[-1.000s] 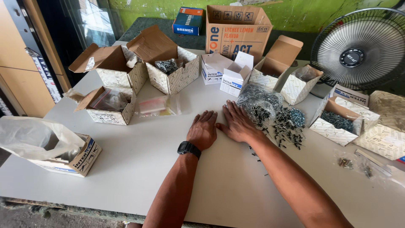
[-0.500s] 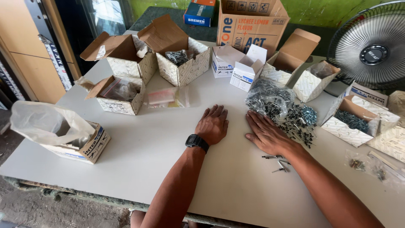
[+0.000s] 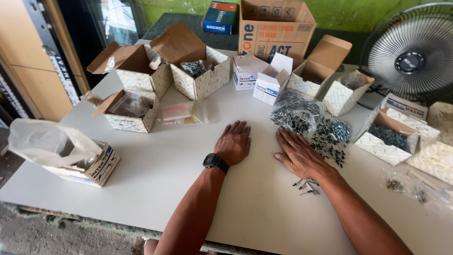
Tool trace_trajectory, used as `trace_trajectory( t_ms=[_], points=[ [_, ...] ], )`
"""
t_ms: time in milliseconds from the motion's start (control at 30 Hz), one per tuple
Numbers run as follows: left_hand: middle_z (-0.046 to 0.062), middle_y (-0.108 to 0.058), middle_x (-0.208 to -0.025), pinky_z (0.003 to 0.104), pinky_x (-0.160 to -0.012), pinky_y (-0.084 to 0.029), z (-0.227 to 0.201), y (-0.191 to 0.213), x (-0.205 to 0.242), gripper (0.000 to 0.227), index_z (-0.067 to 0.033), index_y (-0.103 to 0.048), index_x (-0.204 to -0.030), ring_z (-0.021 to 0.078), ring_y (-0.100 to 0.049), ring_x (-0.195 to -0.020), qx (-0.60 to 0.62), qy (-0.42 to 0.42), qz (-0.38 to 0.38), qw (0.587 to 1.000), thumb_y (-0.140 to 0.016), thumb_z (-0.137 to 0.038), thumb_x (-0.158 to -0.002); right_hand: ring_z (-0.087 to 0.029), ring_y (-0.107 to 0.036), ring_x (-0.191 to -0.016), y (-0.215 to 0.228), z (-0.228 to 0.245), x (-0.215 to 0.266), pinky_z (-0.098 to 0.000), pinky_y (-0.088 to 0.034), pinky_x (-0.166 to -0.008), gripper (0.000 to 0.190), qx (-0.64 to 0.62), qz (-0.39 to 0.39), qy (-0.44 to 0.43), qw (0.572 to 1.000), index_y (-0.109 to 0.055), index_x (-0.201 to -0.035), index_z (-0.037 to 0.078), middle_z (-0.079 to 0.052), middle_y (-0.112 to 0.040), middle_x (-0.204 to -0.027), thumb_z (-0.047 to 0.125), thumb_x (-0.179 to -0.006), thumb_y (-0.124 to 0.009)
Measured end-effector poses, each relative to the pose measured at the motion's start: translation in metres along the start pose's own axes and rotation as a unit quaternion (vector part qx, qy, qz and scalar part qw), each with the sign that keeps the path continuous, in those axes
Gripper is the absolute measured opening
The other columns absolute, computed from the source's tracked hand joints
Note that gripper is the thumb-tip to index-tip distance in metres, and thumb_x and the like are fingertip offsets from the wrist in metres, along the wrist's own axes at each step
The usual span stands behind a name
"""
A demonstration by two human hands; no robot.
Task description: The person sorts small metal pins on a white table, picking them up and arranging them into piles. They then gather the sorted pins and place them into a small plastic bag, which is subsequently put into a cardboard box.
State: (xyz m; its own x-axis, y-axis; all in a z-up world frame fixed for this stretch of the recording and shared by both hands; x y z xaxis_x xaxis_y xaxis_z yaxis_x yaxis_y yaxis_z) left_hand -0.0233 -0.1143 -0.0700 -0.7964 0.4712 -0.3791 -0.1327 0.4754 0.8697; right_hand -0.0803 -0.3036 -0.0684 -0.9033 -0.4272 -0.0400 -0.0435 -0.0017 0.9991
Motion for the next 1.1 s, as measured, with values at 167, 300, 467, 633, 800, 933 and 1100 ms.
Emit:
trace_trajectory(
  t_ms=[167, 300, 467, 633, 800, 933, 1100],
  points=[
    [0.016, -0.059, -0.145, 0.054, -0.119, -0.037, 0.020, -0.021, -0.008, 0.046, -0.0089, -0.064, -0.137, 0.0371, -0.050, -0.141, 0.015, -0.015, -0.035, 0.999, -0.050, -0.031, -0.099, -0.035, -0.035, -0.150, 0.017, 0.021, -0.011, -0.0566, -0.023, -0.124, 0.065, -0.030, -0.057, 0.035, 0.997, -0.042, -0.155, 0.012, -0.018, -0.033, -0.165, 0.054, -0.106, -0.041],
    [-0.003, -0.074, -0.107, 0.037, -0.085, -0.061, 0.047, 0.033, 0.000, 0.025, -0.0248, -0.076, -0.109, 0.0211, -0.072, -0.102, 0.036, 0.078, -0.201, 0.976, -0.062, -0.028, -0.088, -0.043, -0.033, -0.151, 0.022, 0.084, -0.040, -0.0633, -0.027, -0.121, 0.057, -0.164, -0.004, 0.031, 0.986, -0.046, -0.152, 0.009, -0.024, -0.039, -0.160, 0.043, -0.106, -0.045],
    [0.006, -0.069, -0.113, 0.043, -0.087, -0.059, 0.097, 0.098, 0.039, 0.027, -0.0129, -0.076, -0.111, 0.0306, -0.068, -0.108, 0.043, 0.179, -0.349, 0.919, -0.059, -0.009, -0.090, -0.043, -0.025, -0.154, -0.004, 0.113, -0.115, -0.0663, -0.017, -0.122, 0.062, -0.269, -0.019, -0.060, 0.961, -0.049, -0.152, 0.007, -0.024, -0.033, -0.164, 0.049, -0.106, -0.050],
    [0.017, -0.060, -0.132, 0.056, -0.103, -0.050, 0.122, 0.104, 0.059, 0.031, -0.0008, -0.073, -0.119, 0.0406, -0.053, -0.133, 0.028, 0.286, -0.375, 0.881, -0.054, -0.006, -0.095, -0.039, -0.023, -0.157, -0.017, 0.127, -0.175, -0.0678, -0.009, -0.122, 0.061, -0.323, -0.062, -0.108, 0.938, -0.053, -0.149, 0.010, -0.022, -0.033, -0.165, 0.051, -0.105, -0.054],
    [0.017, -0.045, -0.150, 0.057, -0.111, -0.044, 0.124, 0.104, 0.058, 0.041, -0.0041, -0.066, -0.131, 0.0408, -0.038, -0.147, 0.063, 0.344, -0.321, 0.880, -0.049, -0.004, -0.094, -0.038, -0.030, -0.155, -0.020, 0.126, -0.213, -0.0678, -0.010, -0.123, 0.058, -0.309, -0.096, -0.143, 0.935, -0.058, -0.144, 0.012, -0.020, -0.041, -0.162, 0.054, -0.104, -0.055],
    [0.017, -0.045, -0.151, 0.057, -0.110, -0.044, 0.128, 0.101, 0.055, 0.043, -0.0044, -0.066, -0.131, 0.0403, -0.036, -0.148, 0.052, 0.347, -0.320, 0.880, -0.052, -0.003, -0.090, -0.033, -0.031, -0.155, -0.013, 0.126, -0.224, -0.0665, -0.009, -0.124, 0.063, -0.309, -0.098, -0.165, 0.932, -0.059, -0.143, 0.017, -0.014, -0.041, -0.164, 0.064, -0.101, -0.055],
    [0.019, -0.034, -0.160, 0.056, -0.117, -0.034, 0.127, 0.098, 0.051, 0.049, -0.0057, -0.060, -0.139, 0.0428, -0.024, -0.153, 0.060, 0.378, -0.268, 0.884, -0.055, -0.026, -0.095, -0.030, -0.032, -0.155, -0.002, 0.128, -0.228, -0.0643, -0.011, -0.125, 0.048, -0.306, -0.100, -0.187, 0.928, -0.065, -0.135, 0.025, -0.008, -0.044, -0.161, 0.055, -0.097, -0.064]
  ],
)
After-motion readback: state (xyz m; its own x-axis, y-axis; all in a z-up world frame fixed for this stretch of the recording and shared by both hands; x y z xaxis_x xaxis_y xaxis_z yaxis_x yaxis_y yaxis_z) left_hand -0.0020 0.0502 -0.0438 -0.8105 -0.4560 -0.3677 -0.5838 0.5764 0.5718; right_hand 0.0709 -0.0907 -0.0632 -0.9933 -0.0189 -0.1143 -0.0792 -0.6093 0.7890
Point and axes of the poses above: each hand's wrist, its own x-axis away from the middle knuckle, its own y-axis out of the back of the hand, z = x × y, the point moved 8 cm from there along -x, towards the middle knuckle
